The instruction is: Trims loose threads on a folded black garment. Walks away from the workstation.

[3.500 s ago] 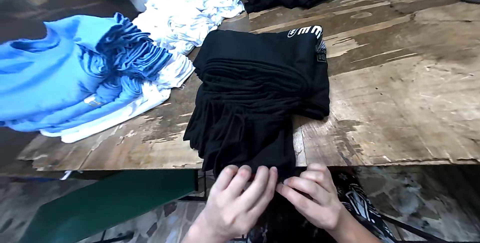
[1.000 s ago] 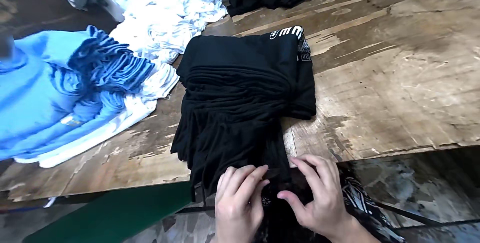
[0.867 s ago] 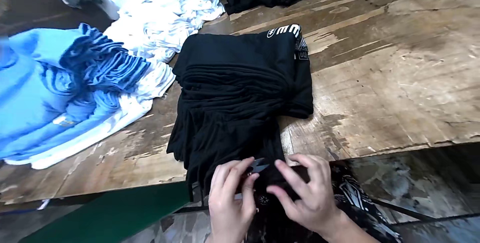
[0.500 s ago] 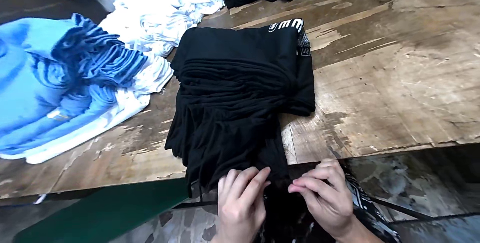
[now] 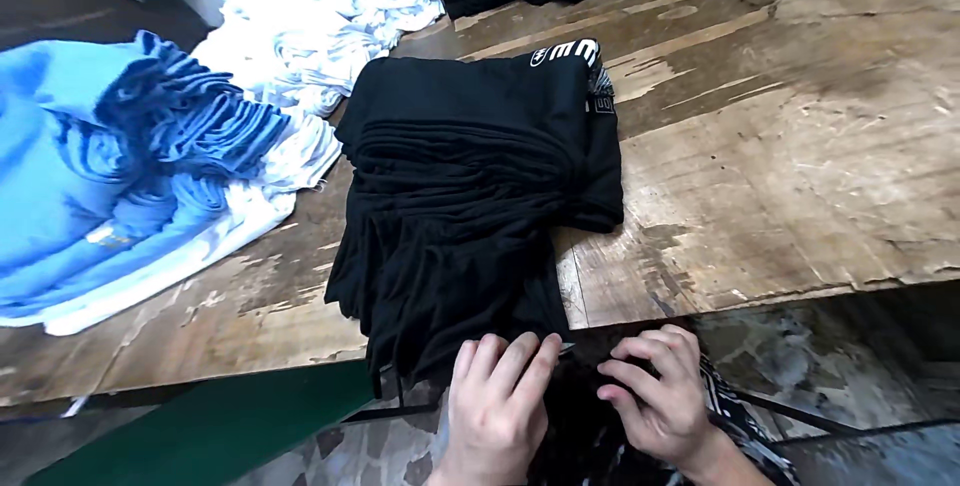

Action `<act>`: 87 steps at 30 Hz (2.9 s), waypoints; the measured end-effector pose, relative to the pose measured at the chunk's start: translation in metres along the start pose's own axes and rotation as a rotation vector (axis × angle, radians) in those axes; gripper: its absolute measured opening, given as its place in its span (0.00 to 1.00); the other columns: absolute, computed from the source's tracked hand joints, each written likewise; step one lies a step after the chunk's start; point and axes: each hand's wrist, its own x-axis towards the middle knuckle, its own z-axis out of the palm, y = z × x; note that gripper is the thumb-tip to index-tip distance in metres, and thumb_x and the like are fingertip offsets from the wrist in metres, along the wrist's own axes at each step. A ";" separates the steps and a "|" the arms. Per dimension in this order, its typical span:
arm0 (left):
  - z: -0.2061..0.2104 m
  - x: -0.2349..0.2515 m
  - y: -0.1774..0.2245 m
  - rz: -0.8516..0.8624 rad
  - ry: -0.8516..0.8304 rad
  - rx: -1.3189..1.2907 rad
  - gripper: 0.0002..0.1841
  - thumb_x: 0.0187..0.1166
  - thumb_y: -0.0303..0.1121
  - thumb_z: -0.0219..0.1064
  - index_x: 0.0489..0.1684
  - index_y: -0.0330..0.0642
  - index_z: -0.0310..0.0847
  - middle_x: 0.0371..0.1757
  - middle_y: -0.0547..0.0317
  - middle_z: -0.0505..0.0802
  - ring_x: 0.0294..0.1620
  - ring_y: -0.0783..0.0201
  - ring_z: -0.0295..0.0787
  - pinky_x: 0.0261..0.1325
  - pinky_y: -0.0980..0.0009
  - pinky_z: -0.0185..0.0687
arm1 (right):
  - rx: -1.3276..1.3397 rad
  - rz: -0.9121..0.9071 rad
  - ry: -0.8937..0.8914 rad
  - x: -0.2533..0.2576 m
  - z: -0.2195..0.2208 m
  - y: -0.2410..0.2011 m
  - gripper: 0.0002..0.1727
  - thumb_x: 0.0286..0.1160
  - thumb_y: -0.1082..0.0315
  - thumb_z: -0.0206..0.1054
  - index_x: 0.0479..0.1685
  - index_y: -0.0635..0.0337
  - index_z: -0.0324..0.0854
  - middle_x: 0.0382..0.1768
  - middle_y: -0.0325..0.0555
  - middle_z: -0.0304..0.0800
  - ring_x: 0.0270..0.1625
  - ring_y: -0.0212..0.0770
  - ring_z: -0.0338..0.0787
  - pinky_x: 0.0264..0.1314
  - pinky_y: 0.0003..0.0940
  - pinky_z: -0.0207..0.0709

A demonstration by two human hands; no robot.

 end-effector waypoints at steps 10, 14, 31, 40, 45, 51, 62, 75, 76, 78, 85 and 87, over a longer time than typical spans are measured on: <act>-0.015 -0.013 -0.023 -0.110 -0.085 -0.178 0.11 0.75 0.38 0.66 0.52 0.57 0.90 0.40 0.65 0.89 0.45 0.66 0.84 0.49 0.65 0.76 | 0.065 0.088 0.031 0.038 0.034 -0.039 0.25 0.70 0.49 0.75 0.62 0.47 0.78 0.56 0.44 0.85 0.61 0.42 0.85 0.67 0.41 0.79; -0.019 -0.007 -0.021 -0.109 -0.075 -0.148 0.16 0.83 0.44 0.66 0.67 0.58 0.87 0.52 0.63 0.91 0.50 0.65 0.84 0.51 0.64 0.77 | 0.101 0.042 0.041 0.038 0.034 -0.031 0.21 0.72 0.53 0.73 0.63 0.45 0.82 0.57 0.42 0.85 0.63 0.40 0.84 0.70 0.41 0.78; -0.015 -0.011 -0.031 -0.093 -0.099 -0.157 0.09 0.72 0.34 0.63 0.43 0.56 0.88 0.40 0.65 0.89 0.44 0.65 0.84 0.47 0.64 0.77 | 0.149 -0.017 0.035 0.037 0.036 -0.033 0.12 0.76 0.58 0.73 0.54 0.44 0.87 0.53 0.41 0.89 0.63 0.40 0.87 0.71 0.42 0.78; -0.024 0.037 -0.050 -0.467 -0.120 -0.614 0.08 0.81 0.27 0.63 0.50 0.49 0.83 0.39 0.69 0.93 0.40 0.73 0.91 0.43 0.76 0.89 | 0.585 0.187 -0.092 0.082 0.051 -0.049 0.22 0.69 0.63 0.79 0.62 0.58 0.85 0.51 0.43 0.91 0.51 0.34 0.90 0.57 0.32 0.88; -0.025 0.046 -0.056 -0.634 -0.166 -0.803 0.09 0.80 0.28 0.66 0.54 0.47 0.81 0.33 0.62 0.93 0.33 0.69 0.88 0.37 0.76 0.83 | 0.765 0.255 -0.262 0.083 0.039 -0.034 0.29 0.64 0.70 0.80 0.69 0.57 0.81 0.62 0.46 0.85 0.54 0.31 0.87 0.54 0.26 0.86; -0.025 0.043 -0.051 -0.645 -0.196 -0.815 0.14 0.76 0.29 0.70 0.59 0.46 0.81 0.33 0.60 0.94 0.32 0.67 0.90 0.36 0.74 0.85 | 0.152 -0.211 0.087 0.072 0.044 -0.032 0.12 0.78 0.68 0.68 0.53 0.43 0.93 0.46 0.37 0.95 0.43 0.37 0.86 0.60 0.37 0.76; -0.019 -0.001 -0.015 0.090 0.110 0.089 0.10 0.78 0.40 0.73 0.54 0.56 0.92 0.45 0.63 0.93 0.43 0.61 0.82 0.52 0.62 0.70 | 0.210 -0.209 0.061 0.039 0.010 -0.032 0.10 0.81 0.69 0.66 0.53 0.46 0.89 0.49 0.35 0.91 0.45 0.34 0.83 0.60 0.33 0.73; -0.017 -0.003 -0.015 0.049 0.116 0.080 0.08 0.78 0.40 0.73 0.49 0.55 0.92 0.41 0.64 0.93 0.38 0.64 0.81 0.46 0.64 0.70 | 0.056 -0.106 0.161 0.042 0.038 -0.028 0.14 0.74 0.54 0.73 0.55 0.39 0.81 0.56 0.33 0.83 0.59 0.35 0.82 0.69 0.36 0.73; -0.019 -0.003 -0.014 0.027 0.129 0.087 0.08 0.78 0.41 0.73 0.49 0.55 0.92 0.41 0.64 0.93 0.38 0.64 0.82 0.47 0.64 0.70 | 0.030 -0.113 0.153 0.044 0.041 -0.028 0.16 0.75 0.54 0.72 0.60 0.38 0.80 0.58 0.35 0.82 0.61 0.37 0.81 0.70 0.37 0.73; -0.024 -0.004 -0.014 0.001 0.142 0.093 0.09 0.77 0.42 0.74 0.50 0.55 0.93 0.41 0.64 0.92 0.39 0.63 0.81 0.49 0.63 0.70 | 0.039 -0.144 0.149 0.046 0.043 -0.024 0.15 0.77 0.59 0.71 0.61 0.38 0.86 0.56 0.35 0.88 0.58 0.38 0.83 0.69 0.38 0.72; -0.028 -0.011 -0.007 0.047 0.147 0.157 0.11 0.78 0.39 0.73 0.56 0.55 0.90 0.45 0.63 0.91 0.43 0.62 0.79 0.54 0.63 0.67 | 0.237 -0.185 0.122 0.037 0.024 -0.023 0.08 0.80 0.68 0.69 0.51 0.46 0.88 0.48 0.34 0.88 0.53 0.35 0.83 0.67 0.34 0.74; -0.019 -0.007 -0.008 0.081 0.149 0.167 0.12 0.79 0.38 0.72 0.57 0.54 0.90 0.47 0.62 0.92 0.44 0.61 0.80 0.55 0.62 0.67 | 0.249 -0.170 0.126 0.037 0.024 -0.026 0.08 0.79 0.68 0.69 0.50 0.46 0.88 0.47 0.34 0.89 0.52 0.35 0.83 0.67 0.33 0.74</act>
